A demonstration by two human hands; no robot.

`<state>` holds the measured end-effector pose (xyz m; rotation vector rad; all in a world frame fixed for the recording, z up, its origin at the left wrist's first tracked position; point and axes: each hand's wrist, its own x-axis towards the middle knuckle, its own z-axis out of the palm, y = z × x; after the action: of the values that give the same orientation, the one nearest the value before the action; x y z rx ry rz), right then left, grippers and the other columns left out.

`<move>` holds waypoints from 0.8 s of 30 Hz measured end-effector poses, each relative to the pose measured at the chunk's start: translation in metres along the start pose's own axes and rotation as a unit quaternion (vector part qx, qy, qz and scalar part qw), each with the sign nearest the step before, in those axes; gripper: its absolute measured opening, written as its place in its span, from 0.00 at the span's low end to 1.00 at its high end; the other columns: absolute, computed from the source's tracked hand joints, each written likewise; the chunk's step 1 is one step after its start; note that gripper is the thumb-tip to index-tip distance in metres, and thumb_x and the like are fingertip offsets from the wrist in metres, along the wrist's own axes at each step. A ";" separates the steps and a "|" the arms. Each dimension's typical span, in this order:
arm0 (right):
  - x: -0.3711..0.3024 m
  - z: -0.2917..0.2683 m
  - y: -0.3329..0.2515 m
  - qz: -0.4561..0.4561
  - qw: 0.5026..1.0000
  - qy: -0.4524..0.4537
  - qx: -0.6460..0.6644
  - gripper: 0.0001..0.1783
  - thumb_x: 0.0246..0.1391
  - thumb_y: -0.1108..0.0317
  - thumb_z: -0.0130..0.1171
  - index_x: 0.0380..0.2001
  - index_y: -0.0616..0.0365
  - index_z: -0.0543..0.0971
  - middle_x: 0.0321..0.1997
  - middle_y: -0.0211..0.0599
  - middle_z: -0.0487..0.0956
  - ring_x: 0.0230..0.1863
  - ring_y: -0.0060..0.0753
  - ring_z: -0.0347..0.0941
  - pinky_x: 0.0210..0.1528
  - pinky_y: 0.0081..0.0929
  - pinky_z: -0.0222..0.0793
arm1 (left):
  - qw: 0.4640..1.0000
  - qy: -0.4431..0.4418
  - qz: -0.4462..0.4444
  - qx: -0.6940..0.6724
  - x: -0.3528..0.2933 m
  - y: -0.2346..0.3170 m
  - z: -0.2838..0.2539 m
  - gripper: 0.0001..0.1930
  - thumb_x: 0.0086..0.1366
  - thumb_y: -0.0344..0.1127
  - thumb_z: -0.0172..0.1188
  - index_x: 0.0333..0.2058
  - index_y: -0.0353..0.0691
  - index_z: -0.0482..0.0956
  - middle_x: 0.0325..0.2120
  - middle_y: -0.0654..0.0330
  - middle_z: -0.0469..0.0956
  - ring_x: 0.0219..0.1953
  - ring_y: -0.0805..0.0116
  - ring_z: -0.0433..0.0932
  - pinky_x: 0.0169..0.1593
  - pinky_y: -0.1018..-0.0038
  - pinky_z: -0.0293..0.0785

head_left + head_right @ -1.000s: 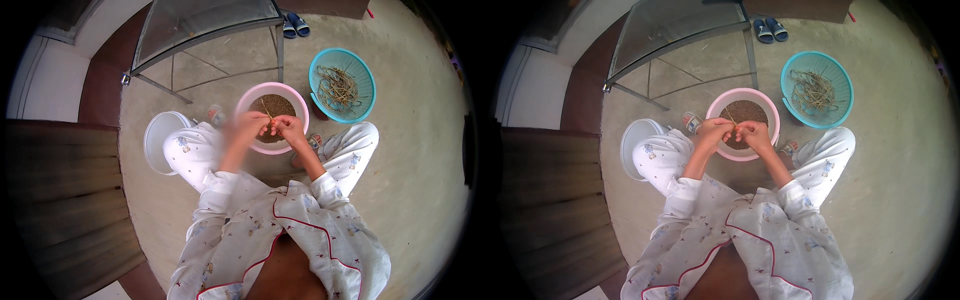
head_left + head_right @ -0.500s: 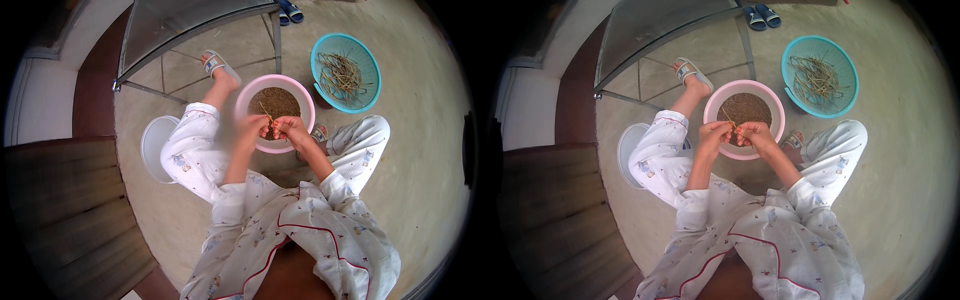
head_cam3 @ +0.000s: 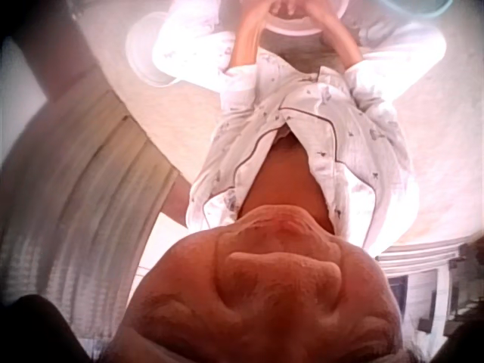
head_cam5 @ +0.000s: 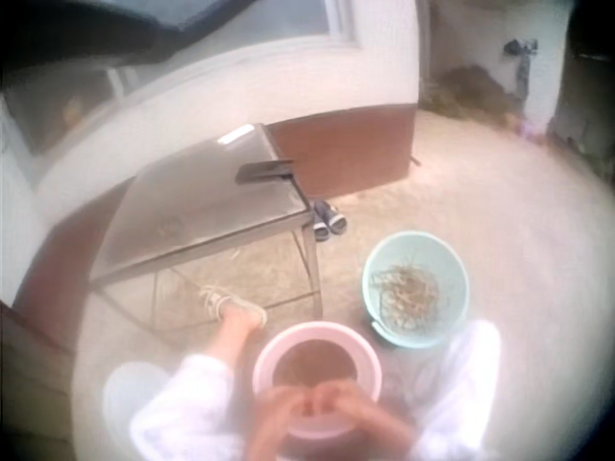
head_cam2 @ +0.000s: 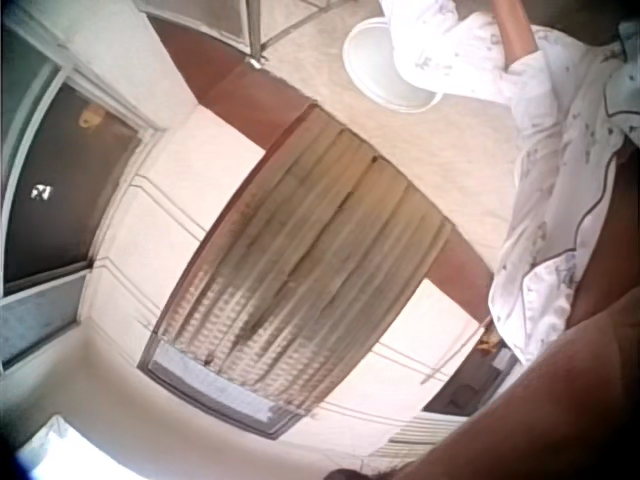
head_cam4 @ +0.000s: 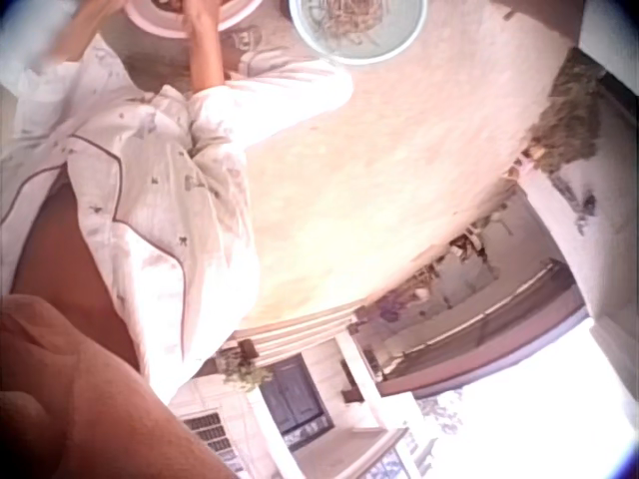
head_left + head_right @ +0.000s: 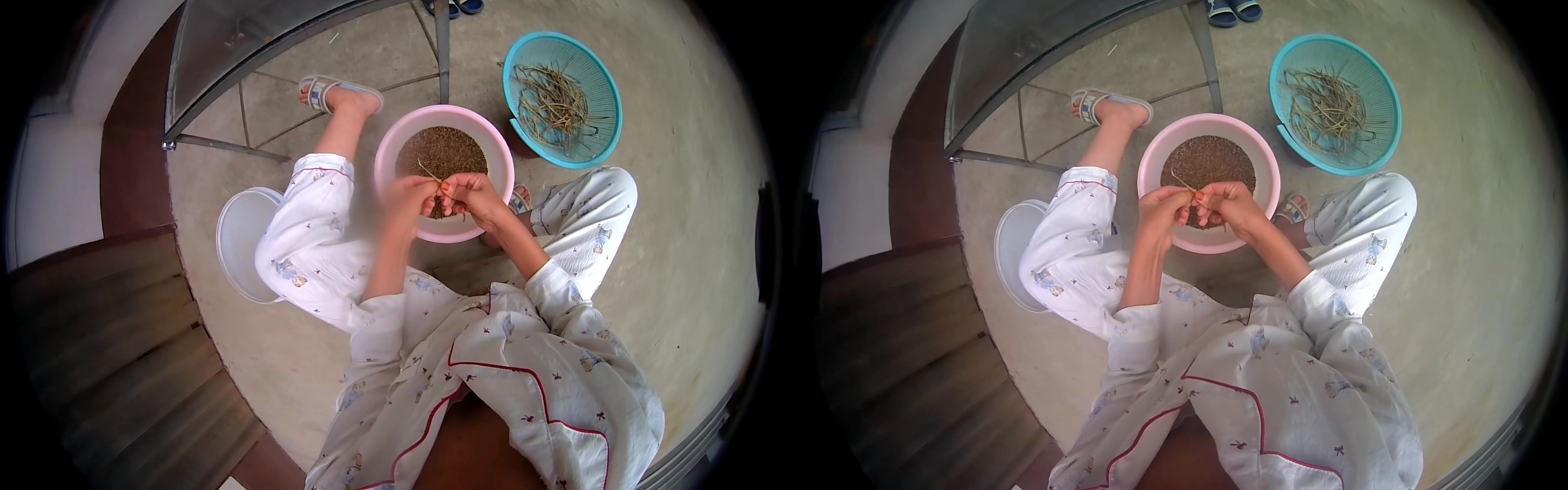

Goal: The person sits on the floor and shells long beans by hand, dropping the beans into a pink basin and placing the stems into a blue basket.

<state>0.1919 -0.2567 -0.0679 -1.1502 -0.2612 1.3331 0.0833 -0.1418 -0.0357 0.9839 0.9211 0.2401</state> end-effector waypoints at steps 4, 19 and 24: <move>0.013 -0.009 0.004 0.062 0.997 -0.042 0.025 0.12 0.57 0.60 0.55 0.24 0.56 0.75 0.19 0.22 0.70 0.17 0.13 0.63 0.16 0.12 0.53 | 1.000 0.003 0.006 0.010 0.014 -0.016 -0.002 0.03 0.52 0.25 0.60 0.26 0.31 0.79 0.17 0.62 0.75 0.17 0.80 0.69 0.19 0.84 0.61; 0.051 -0.016 0.023 0.000 0.998 0.000 -0.062 0.24 0.62 0.53 0.45 0.20 0.61 0.75 0.15 0.25 0.65 0.14 0.14 0.57 0.15 0.16 0.50 | 0.979 -0.044 0.037 0.198 0.040 0.004 -0.005 0.03 0.50 0.26 0.61 0.25 0.34 0.80 0.18 0.63 0.77 0.17 0.82 0.69 0.19 0.86 0.60; 0.053 -0.013 0.022 -0.009 0.995 -0.005 -0.099 0.22 0.62 0.55 0.43 0.25 0.62 0.75 0.18 0.27 0.69 0.18 0.16 0.63 0.18 0.17 0.57 | 0.990 -0.035 -0.019 0.136 0.055 -0.009 -0.020 0.03 0.51 0.24 0.59 0.27 0.32 0.79 0.18 0.61 0.76 0.17 0.81 0.69 0.19 0.85 0.60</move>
<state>0.2035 -0.2219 -0.1140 -1.3047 -0.4171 1.3194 0.1002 -0.1041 -0.0777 1.2175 0.9224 0.0477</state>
